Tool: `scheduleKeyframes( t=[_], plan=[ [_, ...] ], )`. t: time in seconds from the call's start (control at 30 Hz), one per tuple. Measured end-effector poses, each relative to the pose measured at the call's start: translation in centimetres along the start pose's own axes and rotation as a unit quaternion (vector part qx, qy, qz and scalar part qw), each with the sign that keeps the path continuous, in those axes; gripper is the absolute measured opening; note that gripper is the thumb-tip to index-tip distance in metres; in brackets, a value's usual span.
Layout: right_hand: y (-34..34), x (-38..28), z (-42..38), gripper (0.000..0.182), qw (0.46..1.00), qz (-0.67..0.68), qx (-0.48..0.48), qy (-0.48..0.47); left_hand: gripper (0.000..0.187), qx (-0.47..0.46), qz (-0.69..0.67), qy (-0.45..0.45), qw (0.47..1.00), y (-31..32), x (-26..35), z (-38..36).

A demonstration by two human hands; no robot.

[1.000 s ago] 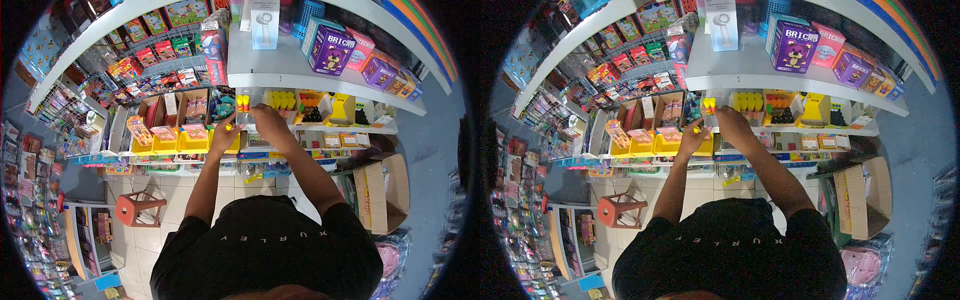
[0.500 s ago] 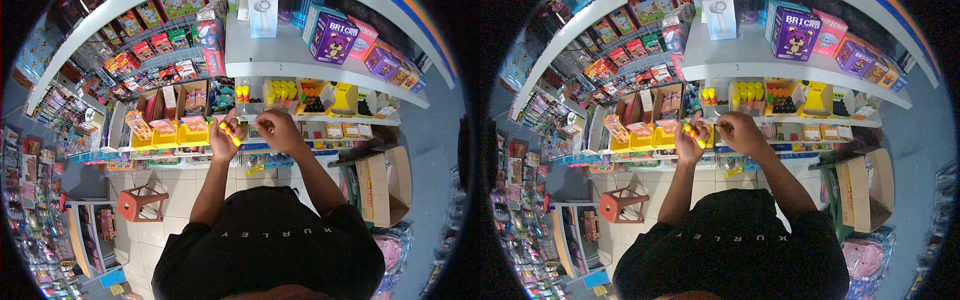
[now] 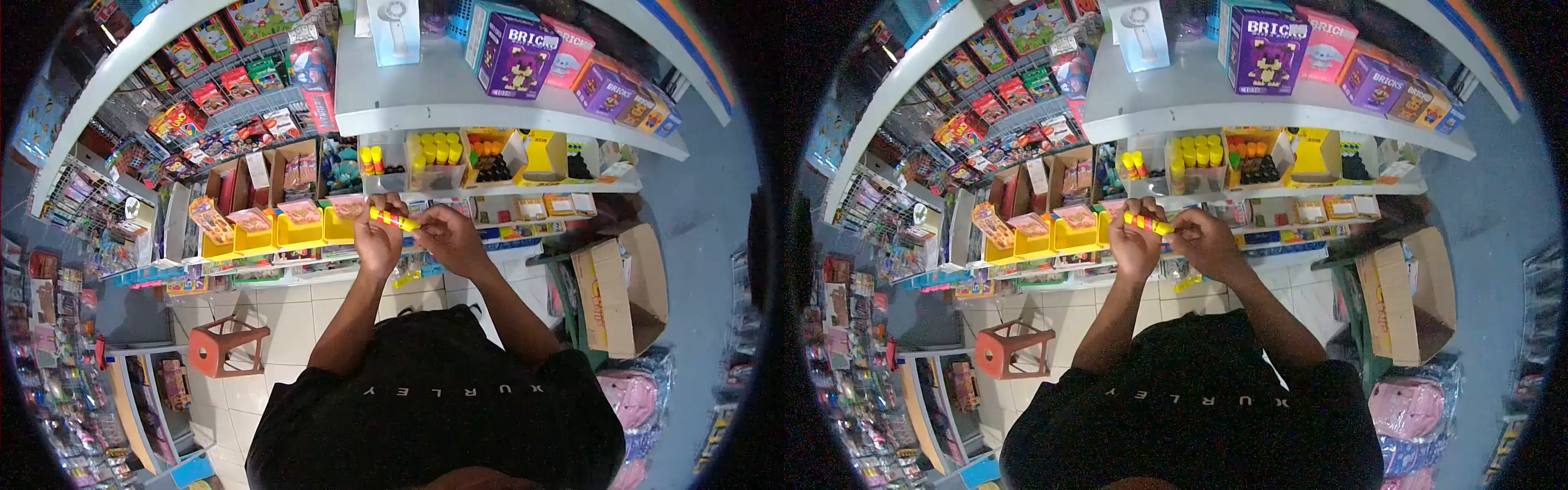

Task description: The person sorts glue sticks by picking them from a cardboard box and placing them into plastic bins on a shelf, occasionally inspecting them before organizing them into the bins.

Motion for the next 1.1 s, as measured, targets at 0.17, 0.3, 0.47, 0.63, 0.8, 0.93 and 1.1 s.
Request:
scheduleKeyframes(
  t=[0.17,0.3,0.47,0.63,0.8,0.93,1.1],
  plan=[
    [-1.6,-2.6,1.4,0.021,0.991,0.101,0.092,0.012,0.033,-0.005,0.213,0.119,0.97,0.5,1.2,0.2],
    [-2.4,-6.6,3.9,0.013,0.954,-0.092,0.129,-0.255,0.024,0.022,0.249,0.237,0.939,0.3,3.8,0.9],
    [0.1,-9.6,6.5,0.015,0.92,-0.153,0.139,-0.333,0.073,0.012,0.431,0.303,0.85,-3.4,5.7,4.9],
    [2.6,-9.6,8.3,0.02,0.894,-0.293,0.068,-0.334,0.117,-0.088,0.548,0.208,0.805,-2.9,5.5,6.6],
    [4.0,-9.0,9.5,0.023,0.87,-0.374,0.015,-0.321,0.115,-0.063,0.588,0.166,0.789,-3.3,5.4,8.1],
    [4.6,-7.6,11.3,0.025,0.865,-0.387,-0.017,-0.319,0.1,-0.038,0.628,0.154,0.762,-4.0,5.5,8.4],
    [5.5,-7.4,12.8,0.024,0.842,-0.484,-0.04,-0.237,0.085,-0.067,0.679,0.214,0.699,-5.8,5.5,9.8]
  ],
)
Point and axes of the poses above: each hand's wrist, its own z-axis towards the middle knuckle, its own y-axis out of the palm, x = y × z, the point moved 3 cm from there along z, towards the middle knuckle, and after that the axes turned 15 degrees about x, right-handed, at the moved point
